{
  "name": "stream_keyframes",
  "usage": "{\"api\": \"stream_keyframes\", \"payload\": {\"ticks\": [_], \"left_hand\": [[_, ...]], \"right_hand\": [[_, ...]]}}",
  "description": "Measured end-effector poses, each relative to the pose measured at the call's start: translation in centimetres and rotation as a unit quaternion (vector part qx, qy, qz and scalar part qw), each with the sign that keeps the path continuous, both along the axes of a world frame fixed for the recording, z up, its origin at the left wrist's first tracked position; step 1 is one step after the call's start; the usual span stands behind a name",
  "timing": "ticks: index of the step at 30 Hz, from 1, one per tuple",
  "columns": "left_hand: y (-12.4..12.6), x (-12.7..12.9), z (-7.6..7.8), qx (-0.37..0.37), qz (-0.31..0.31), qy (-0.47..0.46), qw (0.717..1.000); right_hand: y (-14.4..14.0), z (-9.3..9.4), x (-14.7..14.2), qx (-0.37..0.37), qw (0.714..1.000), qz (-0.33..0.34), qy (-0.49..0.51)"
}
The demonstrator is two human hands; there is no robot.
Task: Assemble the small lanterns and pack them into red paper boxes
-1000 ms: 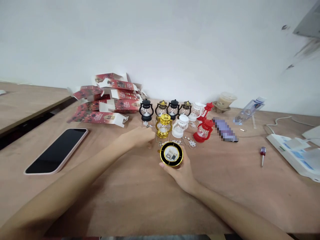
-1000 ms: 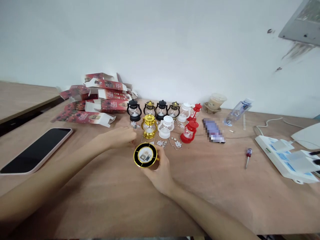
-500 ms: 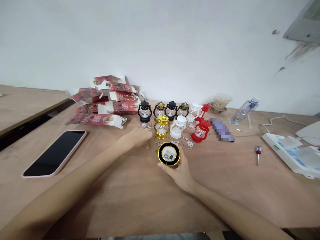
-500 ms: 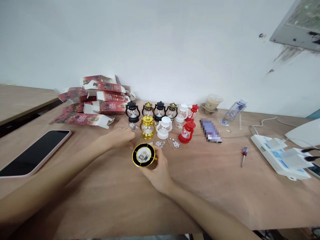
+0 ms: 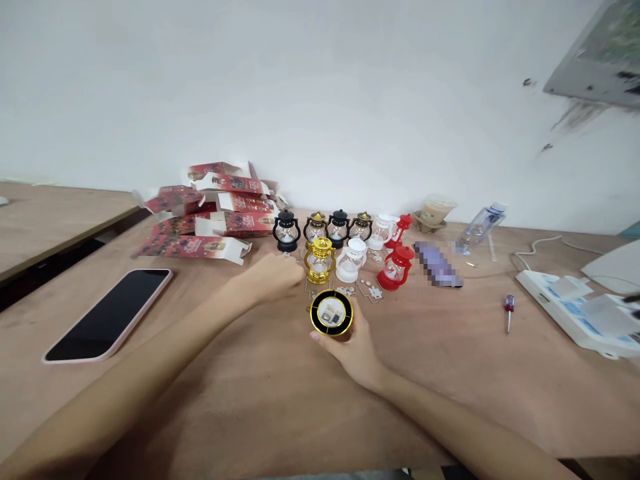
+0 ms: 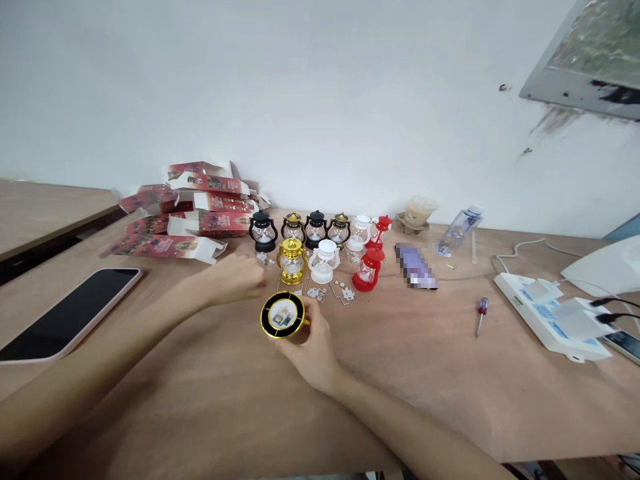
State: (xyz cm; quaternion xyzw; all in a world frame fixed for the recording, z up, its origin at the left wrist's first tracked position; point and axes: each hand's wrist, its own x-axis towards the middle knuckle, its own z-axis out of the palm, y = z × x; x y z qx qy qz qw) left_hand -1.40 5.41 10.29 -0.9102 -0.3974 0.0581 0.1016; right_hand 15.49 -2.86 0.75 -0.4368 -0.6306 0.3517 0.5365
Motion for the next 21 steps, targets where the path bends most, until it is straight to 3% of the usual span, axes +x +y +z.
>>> {"api": "stream_keyframes", "payload": {"ticks": [4, 6, 12, 17, 21], "left_hand": [[-1.8, -0.1, 2.9, 0.157, -0.045, -0.064, 0.984], [-3.1, 0.1, 3.9, 0.186, -0.089, -0.103, 0.973], [-5.9, 0.6, 4.4, 0.051, -0.227, -0.130, 0.964], [-5.5, 0.8, 4.1, 0.017, -0.208, -0.117, 0.971], [-5.2, 1.0, 3.9, 0.033, -0.200, -0.136, 0.970]], "right_hand": [[0.0, 0.2, -0.1, 0.002, 1.000, 0.001, 0.008], [0.0, 0.2, -0.1, 0.000, 1.000, 0.007, 0.013], [0.0, 0.2, -0.1, -0.004, 1.000, 0.015, 0.024], [0.0, 0.4, -0.1, -0.011, 1.000, 0.017, 0.023], [0.0, 0.4, -0.1, -0.005, 0.999, 0.030, 0.027]]}}
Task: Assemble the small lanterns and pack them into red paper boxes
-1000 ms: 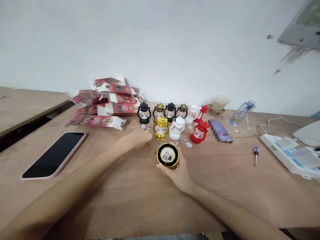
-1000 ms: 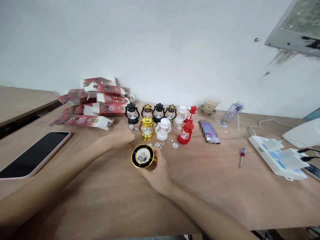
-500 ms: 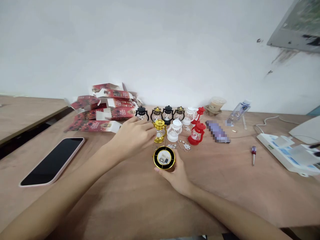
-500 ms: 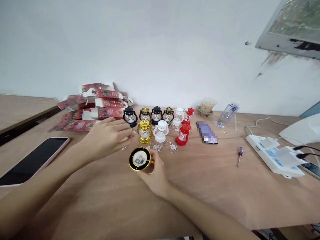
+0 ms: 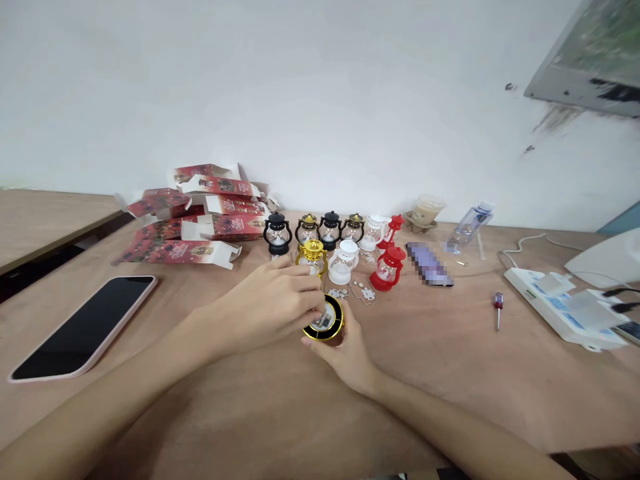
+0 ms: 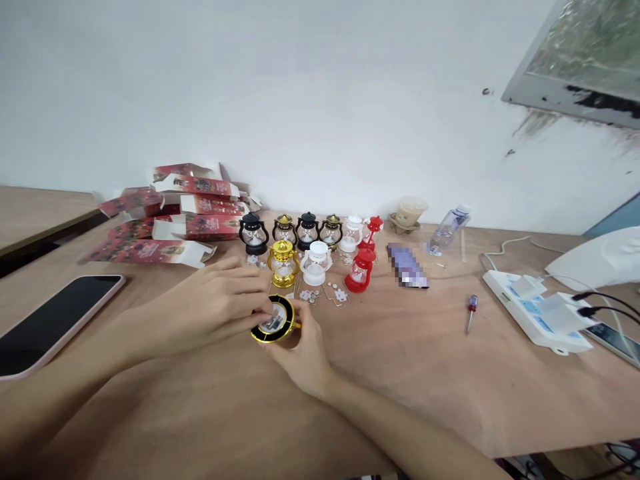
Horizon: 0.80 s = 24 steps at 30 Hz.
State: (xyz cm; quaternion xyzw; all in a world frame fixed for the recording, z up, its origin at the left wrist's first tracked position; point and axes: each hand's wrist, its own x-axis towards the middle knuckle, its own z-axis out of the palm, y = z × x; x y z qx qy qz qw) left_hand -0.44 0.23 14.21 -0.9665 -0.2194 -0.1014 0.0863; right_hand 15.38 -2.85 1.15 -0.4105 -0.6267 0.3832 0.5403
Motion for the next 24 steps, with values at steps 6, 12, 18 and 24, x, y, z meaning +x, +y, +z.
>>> {"api": "stream_keyframes", "payload": {"ticks": [6, 12, 18, 24], "left_hand": [[-0.14, -0.04, -0.05, 0.038, -0.014, 0.007, 0.999], [-0.25, -0.08, -0.15, 0.062, -0.021, 0.011, 0.998], [-0.31, -0.16, -0.16, 0.058, -0.023, 0.023, 0.998], [-0.91, -0.28, -0.30, 0.094, -0.037, 0.033, 0.994]], "right_hand": [[0.04, -0.21, 0.08, 0.005, 1.000, 0.006, 0.011], [0.07, 0.00, 0.09, 0.003, 1.000, 0.008, 0.006], [0.10, 0.10, 0.04, 0.020, 1.000, 0.003, -0.007], [-0.03, 0.12, 0.15, 0.035, 0.998, -0.003, -0.044]]}}
